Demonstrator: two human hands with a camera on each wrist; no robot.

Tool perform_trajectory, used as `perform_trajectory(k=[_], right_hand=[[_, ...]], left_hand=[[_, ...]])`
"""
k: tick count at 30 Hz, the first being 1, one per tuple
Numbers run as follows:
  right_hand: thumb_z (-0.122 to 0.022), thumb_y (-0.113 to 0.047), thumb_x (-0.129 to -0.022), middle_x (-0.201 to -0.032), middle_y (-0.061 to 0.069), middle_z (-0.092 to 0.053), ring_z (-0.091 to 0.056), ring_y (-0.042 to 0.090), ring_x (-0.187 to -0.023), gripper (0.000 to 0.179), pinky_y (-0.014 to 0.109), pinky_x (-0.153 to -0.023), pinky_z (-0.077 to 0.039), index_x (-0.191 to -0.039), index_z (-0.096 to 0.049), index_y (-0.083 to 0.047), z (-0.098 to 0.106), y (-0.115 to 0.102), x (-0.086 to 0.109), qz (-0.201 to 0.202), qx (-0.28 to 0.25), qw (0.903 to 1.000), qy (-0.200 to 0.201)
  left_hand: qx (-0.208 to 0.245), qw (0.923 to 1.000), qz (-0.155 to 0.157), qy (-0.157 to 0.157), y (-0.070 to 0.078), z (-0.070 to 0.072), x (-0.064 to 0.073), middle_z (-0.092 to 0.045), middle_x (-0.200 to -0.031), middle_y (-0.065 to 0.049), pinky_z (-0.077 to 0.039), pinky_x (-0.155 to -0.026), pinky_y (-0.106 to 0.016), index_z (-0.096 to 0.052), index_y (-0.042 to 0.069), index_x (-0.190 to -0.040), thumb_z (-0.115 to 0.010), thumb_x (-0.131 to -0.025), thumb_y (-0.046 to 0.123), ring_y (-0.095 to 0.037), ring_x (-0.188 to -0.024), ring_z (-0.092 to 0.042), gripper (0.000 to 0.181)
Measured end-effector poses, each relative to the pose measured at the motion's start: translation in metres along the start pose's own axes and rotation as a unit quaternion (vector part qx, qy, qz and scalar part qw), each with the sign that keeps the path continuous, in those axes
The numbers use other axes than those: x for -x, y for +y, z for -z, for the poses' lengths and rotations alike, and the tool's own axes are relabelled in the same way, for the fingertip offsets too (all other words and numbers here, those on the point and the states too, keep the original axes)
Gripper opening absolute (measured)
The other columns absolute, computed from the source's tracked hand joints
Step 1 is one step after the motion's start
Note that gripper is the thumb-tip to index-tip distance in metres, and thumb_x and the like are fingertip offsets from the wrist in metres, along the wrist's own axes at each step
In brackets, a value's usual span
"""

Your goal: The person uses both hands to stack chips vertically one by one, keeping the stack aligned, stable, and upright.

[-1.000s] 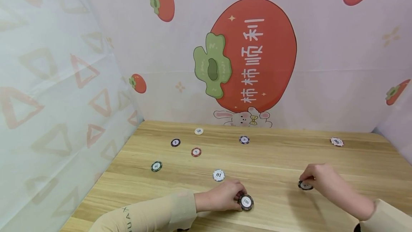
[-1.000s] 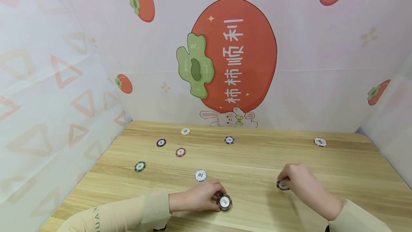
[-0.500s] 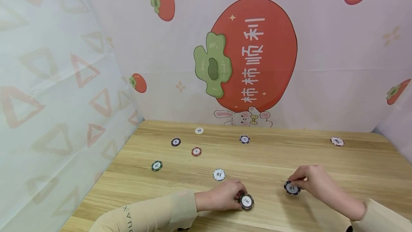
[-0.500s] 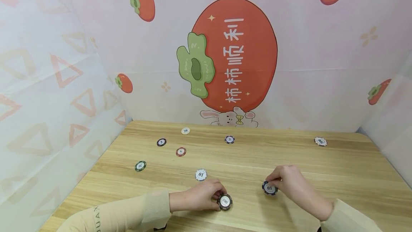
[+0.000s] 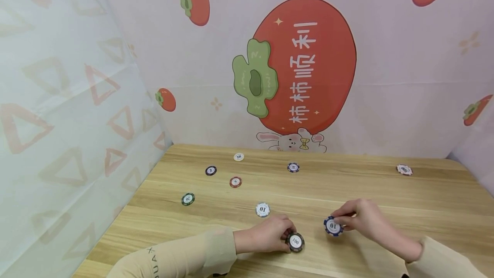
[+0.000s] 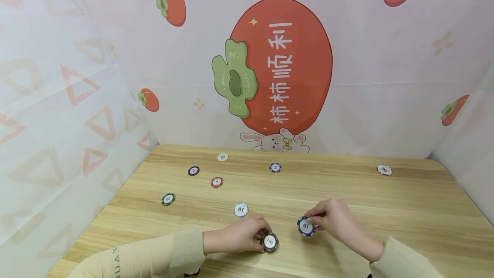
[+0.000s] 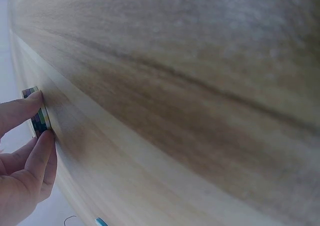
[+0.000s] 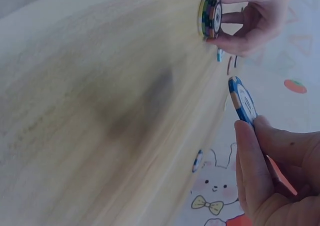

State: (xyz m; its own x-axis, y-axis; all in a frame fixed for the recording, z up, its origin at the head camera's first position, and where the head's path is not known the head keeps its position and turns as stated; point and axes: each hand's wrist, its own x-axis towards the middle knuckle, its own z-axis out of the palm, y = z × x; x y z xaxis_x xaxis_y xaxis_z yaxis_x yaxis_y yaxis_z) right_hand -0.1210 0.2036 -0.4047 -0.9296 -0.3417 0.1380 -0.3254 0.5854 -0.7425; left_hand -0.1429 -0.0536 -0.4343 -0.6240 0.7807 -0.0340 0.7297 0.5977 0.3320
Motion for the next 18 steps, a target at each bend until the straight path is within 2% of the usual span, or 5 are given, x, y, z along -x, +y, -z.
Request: perform_trajectory(k=[11,18], right_hand=[[-0.070,-0.005,-0.076,-0.082,0.015,-0.066,-0.062,0.011,-0.064,0.017,0.024,-0.055,-0.053,-0.087,-0.069,0.007,-0.012,-0.003,-0.003,-0.045,-0.099,0.9939,-0.023],[-0.070,-0.005,-0.077,-0.083,0.016,-0.066,-0.063,0.016,-0.066,0.020,0.029,-0.057,-0.053,-0.090,-0.067,0.010,-0.022,-0.003,-0.005,-0.071,-0.136,0.9877,-0.030]], left_hand=[[0.006,0.9999,0.000,-0.010,0.000,0.000,-0.001,-0.052,-0.089,0.009,-0.038,-0.069,-0.007,-0.063,0.010,-0.101,-0.078,-0.071,0.020,0.004,-0.079,-0.044,0.035],[-0.002,1.0000,-0.003,-0.009,0.000,0.001,0.000,-0.052,-0.089,0.010,-0.037,-0.069,-0.006,-0.063,0.010,-0.101,-0.078,-0.071,0.020,0.005,-0.079,-0.044,0.035]])
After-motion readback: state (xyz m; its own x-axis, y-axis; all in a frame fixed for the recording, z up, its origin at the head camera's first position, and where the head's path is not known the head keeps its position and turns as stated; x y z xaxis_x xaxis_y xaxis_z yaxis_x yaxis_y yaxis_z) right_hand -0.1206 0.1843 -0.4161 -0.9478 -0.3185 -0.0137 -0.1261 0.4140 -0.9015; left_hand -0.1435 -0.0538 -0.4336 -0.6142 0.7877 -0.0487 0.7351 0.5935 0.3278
